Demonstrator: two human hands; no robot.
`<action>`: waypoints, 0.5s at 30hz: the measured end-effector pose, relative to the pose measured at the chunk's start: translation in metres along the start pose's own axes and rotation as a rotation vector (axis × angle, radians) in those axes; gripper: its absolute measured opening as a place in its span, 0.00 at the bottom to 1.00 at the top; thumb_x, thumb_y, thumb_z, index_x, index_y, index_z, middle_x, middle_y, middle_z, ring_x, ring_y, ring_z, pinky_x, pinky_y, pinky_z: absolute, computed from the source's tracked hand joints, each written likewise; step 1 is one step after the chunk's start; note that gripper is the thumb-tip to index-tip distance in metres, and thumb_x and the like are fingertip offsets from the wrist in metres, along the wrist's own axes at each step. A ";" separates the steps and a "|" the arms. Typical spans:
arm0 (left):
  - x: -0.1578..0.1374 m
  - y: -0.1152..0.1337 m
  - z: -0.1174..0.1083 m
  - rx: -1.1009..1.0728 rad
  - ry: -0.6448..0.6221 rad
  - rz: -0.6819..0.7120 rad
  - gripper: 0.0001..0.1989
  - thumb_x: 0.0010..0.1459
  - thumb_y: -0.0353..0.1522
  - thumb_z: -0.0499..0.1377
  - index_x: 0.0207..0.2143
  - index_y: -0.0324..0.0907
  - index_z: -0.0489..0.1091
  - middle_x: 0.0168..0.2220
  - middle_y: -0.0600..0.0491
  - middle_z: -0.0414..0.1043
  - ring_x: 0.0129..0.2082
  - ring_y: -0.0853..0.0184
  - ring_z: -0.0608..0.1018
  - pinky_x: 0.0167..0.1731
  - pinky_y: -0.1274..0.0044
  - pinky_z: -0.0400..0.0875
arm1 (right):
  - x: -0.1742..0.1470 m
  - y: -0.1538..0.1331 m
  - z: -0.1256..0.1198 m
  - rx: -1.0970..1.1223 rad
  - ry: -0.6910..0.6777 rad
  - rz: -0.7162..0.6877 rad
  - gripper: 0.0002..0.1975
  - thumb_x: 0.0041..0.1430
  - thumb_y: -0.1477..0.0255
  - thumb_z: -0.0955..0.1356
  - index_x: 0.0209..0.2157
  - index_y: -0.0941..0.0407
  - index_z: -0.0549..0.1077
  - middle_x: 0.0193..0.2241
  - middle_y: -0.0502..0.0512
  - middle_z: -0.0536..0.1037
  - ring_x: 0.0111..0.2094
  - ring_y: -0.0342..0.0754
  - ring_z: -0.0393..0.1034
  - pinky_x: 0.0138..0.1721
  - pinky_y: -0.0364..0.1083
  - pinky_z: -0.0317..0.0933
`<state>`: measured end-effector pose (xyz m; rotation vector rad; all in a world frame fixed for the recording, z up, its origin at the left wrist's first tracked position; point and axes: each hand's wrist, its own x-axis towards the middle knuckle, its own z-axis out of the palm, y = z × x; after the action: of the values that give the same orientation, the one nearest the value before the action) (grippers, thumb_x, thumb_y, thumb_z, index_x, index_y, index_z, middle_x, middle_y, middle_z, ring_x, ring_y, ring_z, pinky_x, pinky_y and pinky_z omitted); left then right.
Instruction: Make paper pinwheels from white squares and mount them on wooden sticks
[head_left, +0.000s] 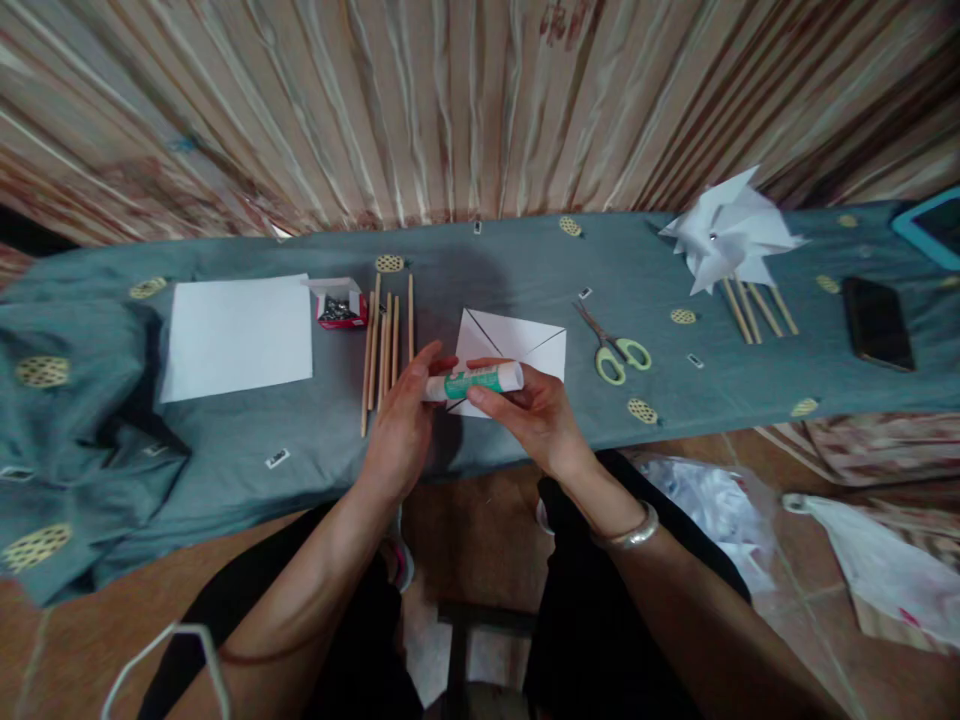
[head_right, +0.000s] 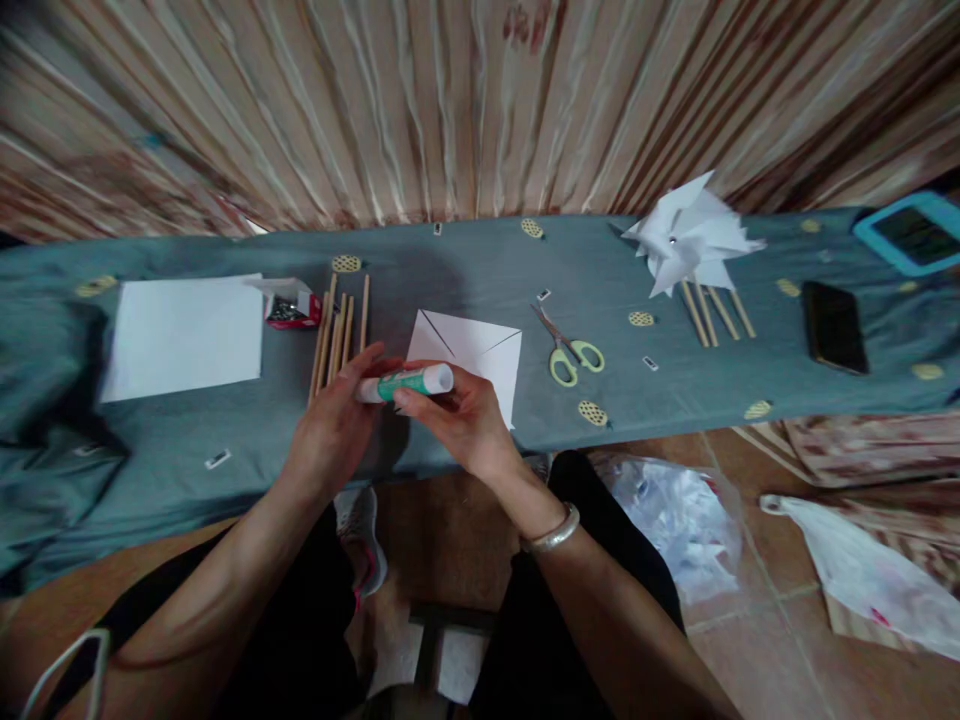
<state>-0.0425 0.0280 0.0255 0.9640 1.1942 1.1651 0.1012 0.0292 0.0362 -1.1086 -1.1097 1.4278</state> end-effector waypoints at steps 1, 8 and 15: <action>-0.002 0.001 -0.002 -0.051 0.020 -0.027 0.27 0.62 0.46 0.50 0.56 0.39 0.65 0.50 0.44 0.74 0.51 0.58 0.74 0.50 0.67 0.67 | -0.001 0.002 0.003 -0.005 -0.005 -0.010 0.15 0.46 0.63 0.75 0.37 0.53 0.78 0.36 0.50 0.83 0.39 0.48 0.78 0.47 0.52 0.72; -0.014 0.010 -0.019 -0.111 0.149 -0.060 0.24 0.49 0.40 0.66 0.49 0.43 0.71 0.48 0.50 0.74 0.46 0.64 0.75 0.50 0.72 0.67 | -0.011 0.020 0.033 0.045 -0.055 0.028 0.18 0.48 0.63 0.75 0.42 0.53 0.77 0.39 0.52 0.82 0.40 0.48 0.77 0.48 0.51 0.71; -0.023 0.022 -0.036 -0.058 0.197 -0.092 0.26 0.36 0.32 0.73 0.42 0.43 0.75 0.40 0.55 0.74 0.33 0.72 0.74 0.34 0.80 0.69 | -0.018 0.023 0.048 -0.147 -0.171 -0.038 0.19 0.54 0.62 0.71 0.47 0.55 0.75 0.41 0.53 0.81 0.40 0.47 0.77 0.45 0.48 0.71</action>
<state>-0.0810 0.0081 0.0455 0.7557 1.3393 1.2349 0.0521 0.0046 0.0233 -1.0760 -1.3688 1.4504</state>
